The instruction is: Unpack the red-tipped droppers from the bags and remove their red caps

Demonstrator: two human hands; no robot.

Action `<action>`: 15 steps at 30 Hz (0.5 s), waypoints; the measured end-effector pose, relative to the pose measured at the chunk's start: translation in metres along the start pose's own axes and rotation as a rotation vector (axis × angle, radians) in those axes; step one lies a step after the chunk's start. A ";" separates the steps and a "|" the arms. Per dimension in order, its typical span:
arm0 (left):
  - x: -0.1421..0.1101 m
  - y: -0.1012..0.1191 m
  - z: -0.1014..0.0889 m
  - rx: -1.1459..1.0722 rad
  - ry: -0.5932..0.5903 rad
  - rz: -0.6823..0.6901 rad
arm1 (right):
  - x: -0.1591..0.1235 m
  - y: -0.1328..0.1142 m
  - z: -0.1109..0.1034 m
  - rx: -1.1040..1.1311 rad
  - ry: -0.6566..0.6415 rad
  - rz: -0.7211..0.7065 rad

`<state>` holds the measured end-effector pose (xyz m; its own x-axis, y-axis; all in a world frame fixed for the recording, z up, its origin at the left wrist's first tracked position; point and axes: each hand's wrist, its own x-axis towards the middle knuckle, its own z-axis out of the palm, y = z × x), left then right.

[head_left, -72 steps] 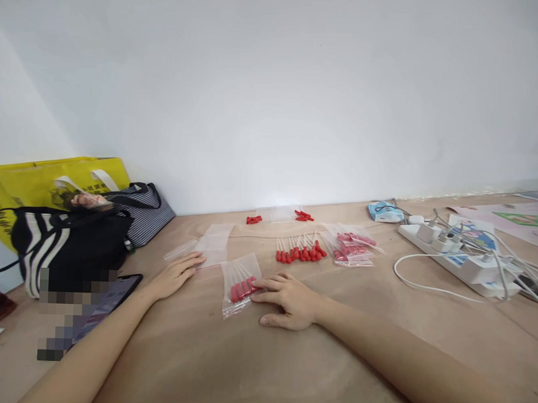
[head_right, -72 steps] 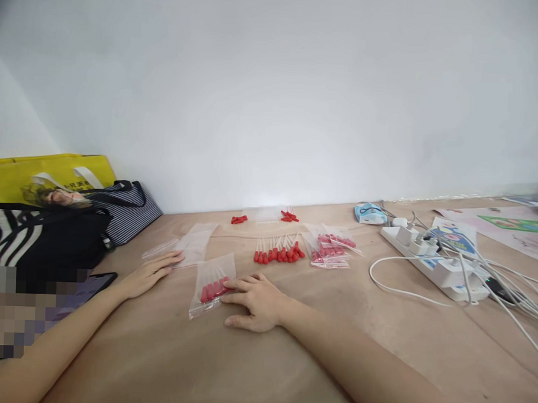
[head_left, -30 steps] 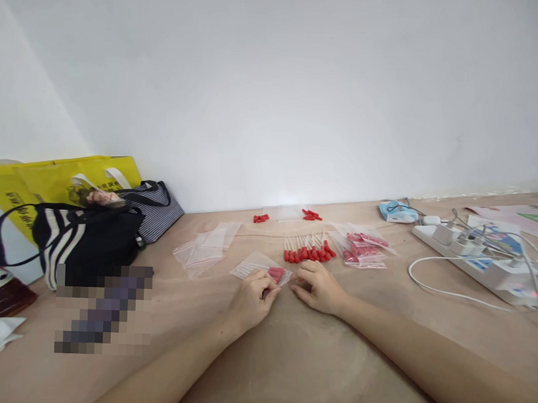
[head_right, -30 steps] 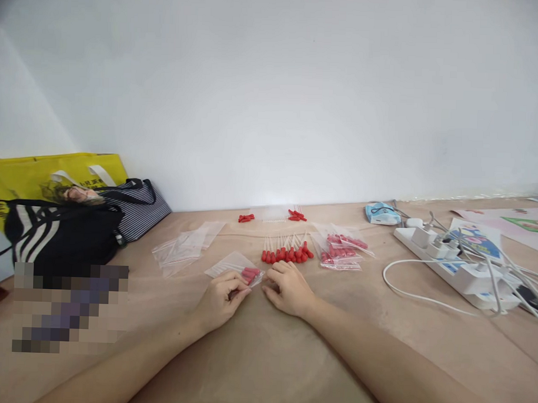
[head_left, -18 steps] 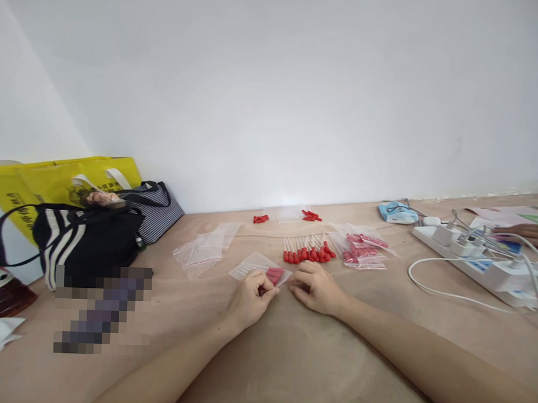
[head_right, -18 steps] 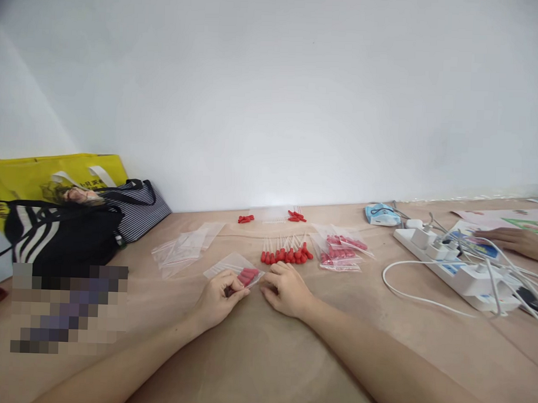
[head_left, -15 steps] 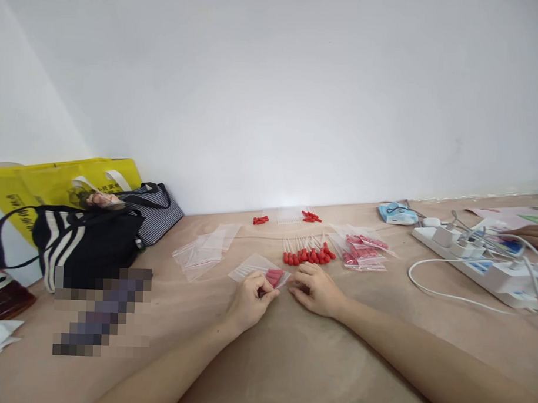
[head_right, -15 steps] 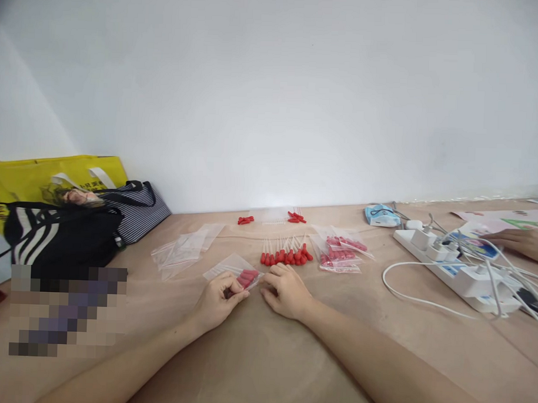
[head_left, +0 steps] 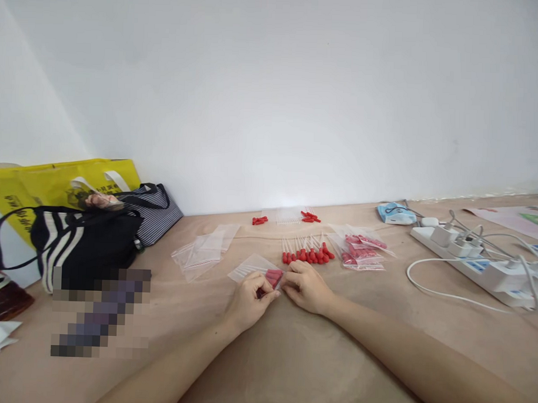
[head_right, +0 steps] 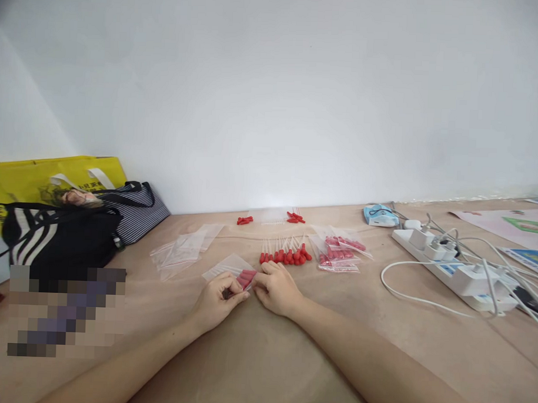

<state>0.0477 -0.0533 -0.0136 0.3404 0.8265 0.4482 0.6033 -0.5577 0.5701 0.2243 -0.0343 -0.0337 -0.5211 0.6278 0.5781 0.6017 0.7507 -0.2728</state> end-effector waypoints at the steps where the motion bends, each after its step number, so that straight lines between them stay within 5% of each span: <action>1: 0.000 0.001 0.000 0.015 -0.005 0.011 | 0.001 0.000 0.000 -0.022 0.007 -0.007; 15: 0.004 0.006 0.002 -0.009 -0.045 0.009 | -0.002 -0.005 -0.003 -0.163 0.101 -0.135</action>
<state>0.0544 -0.0531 -0.0092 0.3782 0.8240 0.4219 0.5936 -0.5656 0.5725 0.2240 -0.0392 -0.0314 -0.5450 0.4938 0.6776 0.6245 0.7783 -0.0650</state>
